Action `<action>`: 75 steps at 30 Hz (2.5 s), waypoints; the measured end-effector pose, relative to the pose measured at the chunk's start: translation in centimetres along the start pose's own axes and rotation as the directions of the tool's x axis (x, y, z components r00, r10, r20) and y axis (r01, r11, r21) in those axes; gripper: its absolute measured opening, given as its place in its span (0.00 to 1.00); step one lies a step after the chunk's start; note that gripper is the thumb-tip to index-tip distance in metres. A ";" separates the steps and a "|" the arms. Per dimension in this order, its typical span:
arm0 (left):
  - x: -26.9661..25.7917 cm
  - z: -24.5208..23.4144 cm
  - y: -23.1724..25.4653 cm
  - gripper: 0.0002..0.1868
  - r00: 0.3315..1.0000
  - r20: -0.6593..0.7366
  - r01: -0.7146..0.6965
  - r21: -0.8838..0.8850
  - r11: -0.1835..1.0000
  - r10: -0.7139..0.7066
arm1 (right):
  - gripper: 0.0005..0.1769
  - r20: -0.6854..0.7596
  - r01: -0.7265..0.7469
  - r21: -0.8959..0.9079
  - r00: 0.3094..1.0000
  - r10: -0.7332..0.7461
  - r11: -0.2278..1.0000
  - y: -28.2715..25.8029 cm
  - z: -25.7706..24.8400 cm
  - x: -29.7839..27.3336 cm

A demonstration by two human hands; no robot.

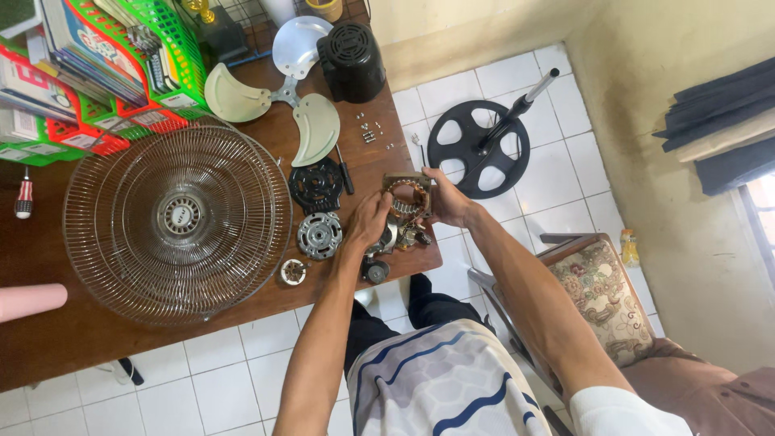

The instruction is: The person assembles a small electrical motor by hand, inserting the rotor into the stator and aligning the components on a wooden table. The person handles the rotor, stator, and other motor parts, placing them together without using tools.

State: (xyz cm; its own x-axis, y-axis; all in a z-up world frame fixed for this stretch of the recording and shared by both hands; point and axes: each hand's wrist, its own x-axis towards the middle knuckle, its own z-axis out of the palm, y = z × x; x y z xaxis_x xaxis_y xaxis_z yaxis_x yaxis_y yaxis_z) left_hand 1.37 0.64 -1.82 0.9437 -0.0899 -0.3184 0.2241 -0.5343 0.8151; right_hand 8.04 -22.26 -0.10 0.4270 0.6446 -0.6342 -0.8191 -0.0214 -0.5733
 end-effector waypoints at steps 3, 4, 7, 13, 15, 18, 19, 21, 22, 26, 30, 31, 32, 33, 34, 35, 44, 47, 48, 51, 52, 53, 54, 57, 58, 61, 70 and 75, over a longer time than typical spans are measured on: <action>0.5 0.3 -2.1 0.48 0.988 0.096 -0.139 0.264 0.955 0.117 | 0.59 -0.028 -0.017 0.027 0.999 0.018 0.999 -0.3 0.0 0.4; 0.4 0.4 -2.6 0.46 0.984 0.047 -0.177 0.330 0.927 0.171 | 0.59 -0.030 -0.010 0.022 0.999 0.010 1.000 -0.4 -0.1 0.5; -0.3 0.2 -3.1 0.42 0.972 -0.039 -0.194 0.414 0.889 0.231 | 0.56 -0.012 0.006 0.008 1.000 -0.006 1.000 -0.9 -0.3 1.0; -2.5 -0.8 -0.9 0.31 0.990 -0.114 -0.039 0.317 0.948 0.079 | 0.50 -0.056 -0.100 0.048 0.993 0.103 0.994 -1.7 -0.8 4.0; -2.9 -0.8 -0.4 0.31 0.982 -0.166 -0.027 0.331 0.943 0.086 | 0.48 -0.049 -0.119 0.023 0.992 0.120 0.993 -1.7 -1.2 5.2; -2.9 -0.4 -0.1 0.30 0.977 -0.212 0.040 0.354 0.934 0.038 | 0.49 -0.025 -0.198 -0.010 0.980 0.197 0.980 -2.1 -1.8 7.0; -2.8 -0.2 -0.1 0.30 0.977 -0.210 0.055 0.359 0.932 0.023 | 0.48 -0.048 -0.232 -0.025 0.972 0.230 0.972 -2.2 -1.9 7.4; -2.8 0.0 -0.3 0.31 0.978 -0.206 0.085 0.369 0.925 -0.008 | 0.48 -0.094 -0.300 -0.053 0.951 0.294 0.953 -2.7 -1.9 8.1; -2.9 0.1 -0.5 0.30 0.977 -0.215 0.087 0.369 0.925 -0.006 | 0.48 -0.099 -0.323 -0.075 0.944 0.315 0.943 -2.9 -1.8 8.3; -2.9 0.4 -0.9 0.30 0.972 -0.233 0.107 0.377 0.920 -0.017 | 0.47 -0.151 -0.392 -0.169 0.917 0.369 0.904 -4.1 -0.9 8.4; -3.0 0.6 -1.1 0.29 0.969 -0.245 0.109 0.352 0.930 -0.021 | 0.49 -0.265 -0.448 -0.216 0.882 0.390 0.867 -4.4 -0.1 8.1; -3.0 0.6 -1.1 0.29 0.969 -0.245 0.105 0.359 0.927 -0.015 | 0.51 -0.276 -0.428 -0.260 0.892 0.358 0.865 -4.4 0.0 8.2; -3.0 0.7 -1.1 0.29 0.970 -0.245 0.102 0.367 0.925 -0.010 | 0.52 -0.286 -0.408 -0.303 0.901 0.326 0.861 -4.2 0.0 8.3; -2.9 0.8 -1.1 0.29 0.970 -0.244 0.097 0.373 0.923 -0.003 | 0.54 -0.296 -0.388 -0.346 0.909 0.293 0.854 -4.0 0.0 8.4; -2.9 0.8 -1.1 0.29 0.970 -0.243 0.098 0.369 0.924 -0.006 | 0.50 -0.390 -0.403 -0.417 0.889 0.240 0.815 -3.9 -0.1 8.8; -2.8 0.9 -1.1 0.29 0.970 -0.242 0.099 0.364 0.926 -0.009 | 0.47 -0.474 -0.421 -0.482 0.863 0.175 0.769 -3.7 -0.2 9.3; -3.0 1.2 -1.1 0.29 0.957 -0.290 0.106 0.338 0.935 -0.003 | 0.31 -0.537 -0.270 -0.806 0.707 -0.460 0.526 0.8 -2.9 10.9; -3.5 1.0 -1.4 0.29 0.955 -0.297 0.085 0.270 0.959 -0.001 | 0.31 -0.528 -0.216 -0.790 0.715 -0.458 0.573 1.4 -3.4 10.3; -3.7 0.8 -1.6 0.29 0.955 -0.296 0.080 0.243 0.967 -0.005 | 0.31 -0.513 -0.175 -0.783 0.724 -0.461 0.597 1.5 -3.3 9.9; -4.4 0.4 -1.9 0.31 0.943 -0.331 0.040 0.201 0.979 0.030 | 0.27 -0.465 0.030 -0.757 0.677 -0.571 0.652 1.8 -2.3 7.4; -4.8 0.1 -1.9 0.31 0.936 -0.346 0.016 0.215 0.976 0.061 | 0.25 -0.413 0.087 -0.808 0.622 -0.666 0.583 1.9 -1.8 6.4; -5.3 0.0 -1.9 0.31 0.928 -0.361 -0.007 0.229 0.974 0.091 | 0.22 -0.354 0.137 -0.852 0.560 -0.749 0.505 2.2 -1.1 5.3; -5.8 -0.1 -1.7 0.32 0.919 -0.375 -0.029 0.242 0.970 0.121 | 0.20 -0.288 0.179 -0.890 0.491 -0.822 0.419 2.6 -0.4 4.1; -7.8 0.1 -0.8 0.32 0.911 -0.408 0.018 0.183 0.983 0.059 | 0.13 -0.368 0.224 -0.794 0.563 -0.740 0.566 4.4 1.7 1.0; -8.4 0.2 -0.5 0.31 0.897 -0.437 0.016 0.178 0.984 0.065 | 0.12 -0.390 0.209 -0.772 0.589 -0.708 0.600 5.3 2.3 0.2; -10.5 1.0 0.5 0.29 0.869 -0.489 0.000 0.160 0.987 0.079 | 0.12 -0.399 0.183 -0.771 0.608 -0.687 0.610 9.2 3.7 -1.9; -11.7 4.6 -0.4 0.28 0.926 -0.374 0.033 0.237 0.971 0.060 | 0.25 -0.353 0.086 -0.878 0.546 -0.760 0.470 14.3 6.0 -2.3; -11.9 5.8 -2.1 0.16 0.934 -0.352 0.073 0.357 0.931 0.062 | 0.28 -0.384 0.032 -0.880 0.542 -0.748 0.475 12.9 7.2 -1.0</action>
State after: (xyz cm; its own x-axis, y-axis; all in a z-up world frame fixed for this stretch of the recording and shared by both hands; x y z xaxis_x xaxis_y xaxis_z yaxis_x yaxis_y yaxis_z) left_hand -11.80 -2.06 -2.57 0.9809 0.1786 -0.0769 0.1906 -0.8045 0.5626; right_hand -5.72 -17.74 -3.13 0.9909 0.0720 -0.1139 -0.0380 -0.6614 -0.7491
